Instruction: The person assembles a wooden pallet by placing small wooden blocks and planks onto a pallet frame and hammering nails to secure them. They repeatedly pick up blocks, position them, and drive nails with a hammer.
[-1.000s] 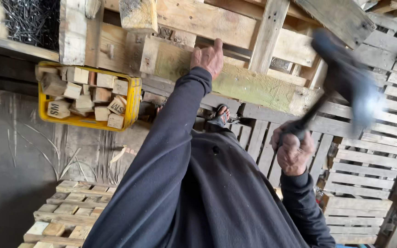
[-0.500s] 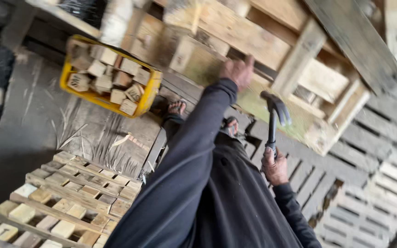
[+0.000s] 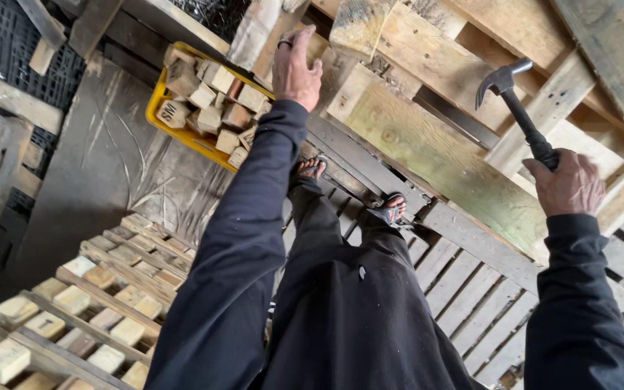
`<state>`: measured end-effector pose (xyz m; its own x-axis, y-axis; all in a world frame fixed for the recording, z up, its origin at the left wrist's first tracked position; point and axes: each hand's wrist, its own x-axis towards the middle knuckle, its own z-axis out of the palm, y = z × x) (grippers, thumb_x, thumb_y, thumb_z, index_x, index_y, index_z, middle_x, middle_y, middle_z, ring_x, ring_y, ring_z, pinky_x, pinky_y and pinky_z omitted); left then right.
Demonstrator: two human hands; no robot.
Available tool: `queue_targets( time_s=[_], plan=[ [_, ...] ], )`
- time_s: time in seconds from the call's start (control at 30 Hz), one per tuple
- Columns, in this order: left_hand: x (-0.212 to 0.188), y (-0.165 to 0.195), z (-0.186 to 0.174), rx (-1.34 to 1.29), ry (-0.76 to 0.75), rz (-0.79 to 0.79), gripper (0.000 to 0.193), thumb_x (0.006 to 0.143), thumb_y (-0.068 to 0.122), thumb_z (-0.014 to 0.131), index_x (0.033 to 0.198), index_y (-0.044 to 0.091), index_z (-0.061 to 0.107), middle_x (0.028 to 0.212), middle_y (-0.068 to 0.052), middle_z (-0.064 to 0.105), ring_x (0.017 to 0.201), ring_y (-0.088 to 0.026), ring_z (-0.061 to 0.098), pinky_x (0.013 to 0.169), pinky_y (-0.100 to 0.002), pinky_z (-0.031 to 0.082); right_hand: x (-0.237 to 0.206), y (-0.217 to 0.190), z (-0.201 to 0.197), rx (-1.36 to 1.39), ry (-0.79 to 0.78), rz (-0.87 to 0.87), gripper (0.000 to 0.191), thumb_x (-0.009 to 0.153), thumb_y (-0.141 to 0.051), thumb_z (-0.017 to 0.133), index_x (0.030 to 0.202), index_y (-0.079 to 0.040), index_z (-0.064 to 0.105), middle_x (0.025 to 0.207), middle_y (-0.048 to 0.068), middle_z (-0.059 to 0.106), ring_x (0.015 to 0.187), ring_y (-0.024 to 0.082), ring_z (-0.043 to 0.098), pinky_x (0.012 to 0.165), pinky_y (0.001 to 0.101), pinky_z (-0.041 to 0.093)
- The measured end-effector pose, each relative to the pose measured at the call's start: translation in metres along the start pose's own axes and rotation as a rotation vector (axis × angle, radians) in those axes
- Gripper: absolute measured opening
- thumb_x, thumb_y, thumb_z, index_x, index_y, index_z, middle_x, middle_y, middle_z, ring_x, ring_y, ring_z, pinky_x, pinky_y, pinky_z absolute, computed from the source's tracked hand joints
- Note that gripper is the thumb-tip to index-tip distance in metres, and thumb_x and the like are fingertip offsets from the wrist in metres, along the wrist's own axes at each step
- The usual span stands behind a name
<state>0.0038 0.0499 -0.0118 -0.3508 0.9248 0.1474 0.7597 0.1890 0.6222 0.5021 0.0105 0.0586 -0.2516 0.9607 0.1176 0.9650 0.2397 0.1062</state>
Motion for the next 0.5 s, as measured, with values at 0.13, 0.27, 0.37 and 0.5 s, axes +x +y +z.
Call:
queue_targets(
  time_s=[0.13,0.27,0.37,0.5],
  plan=[
    [0.042,-0.026,-0.004,-0.072,-0.380,0.058,0.095,0.086,0.005,0.081,0.162,0.016,0.027,0.153,-0.020,0.046,0.135,-0.037,0.054,0.115,-0.047,0.046,-0.030,-0.080,0.003,0.399,0.072,0.040,0.017,0.116,-0.016,0.074,0.107,-0.004,0.067,0.097,0.012,0.068,0.088,0.024,0.062,0.084,0.0367,0.053],
    [0.080,-0.027,0.023,-0.194,-0.410,0.445,0.112,0.073,0.001,0.088,0.160,0.010,0.019,0.162,-0.025,0.036,0.144,-0.041,0.045,0.122,-0.048,0.036,-0.071,-0.210,0.026,1.577,-0.667,0.684,0.033,0.102,-0.027,0.062,0.117,0.001,0.067,0.086,0.007,0.069,0.067,0.018,0.067,0.061,0.0331,0.056],
    [0.093,-0.032,0.037,-0.227,-0.564,0.435,0.115,0.074,0.012,0.096,0.160,0.010,0.019,0.163,-0.022,0.034,0.145,-0.039,0.045,0.123,-0.046,0.036,-0.061,-0.261,0.051,1.990,-0.542,0.960,0.046,0.099,-0.039,0.065,0.126,-0.001,0.058,0.100,0.007,0.066,0.080,0.019,0.066,0.071,0.0385,0.056],
    [0.089,-0.039,0.044,-0.337,-0.558,0.472,0.119,0.070,0.011,0.101,0.159,0.013,0.022,0.158,-0.019,0.041,0.143,-0.038,0.048,0.123,-0.047,0.039,-0.037,-0.284,0.069,2.343,-0.167,1.131,0.040,0.103,-0.040,0.068,0.125,-0.008,0.058,0.106,0.005,0.065,0.091,0.020,0.066,0.085,0.0424,0.054]
  ],
)
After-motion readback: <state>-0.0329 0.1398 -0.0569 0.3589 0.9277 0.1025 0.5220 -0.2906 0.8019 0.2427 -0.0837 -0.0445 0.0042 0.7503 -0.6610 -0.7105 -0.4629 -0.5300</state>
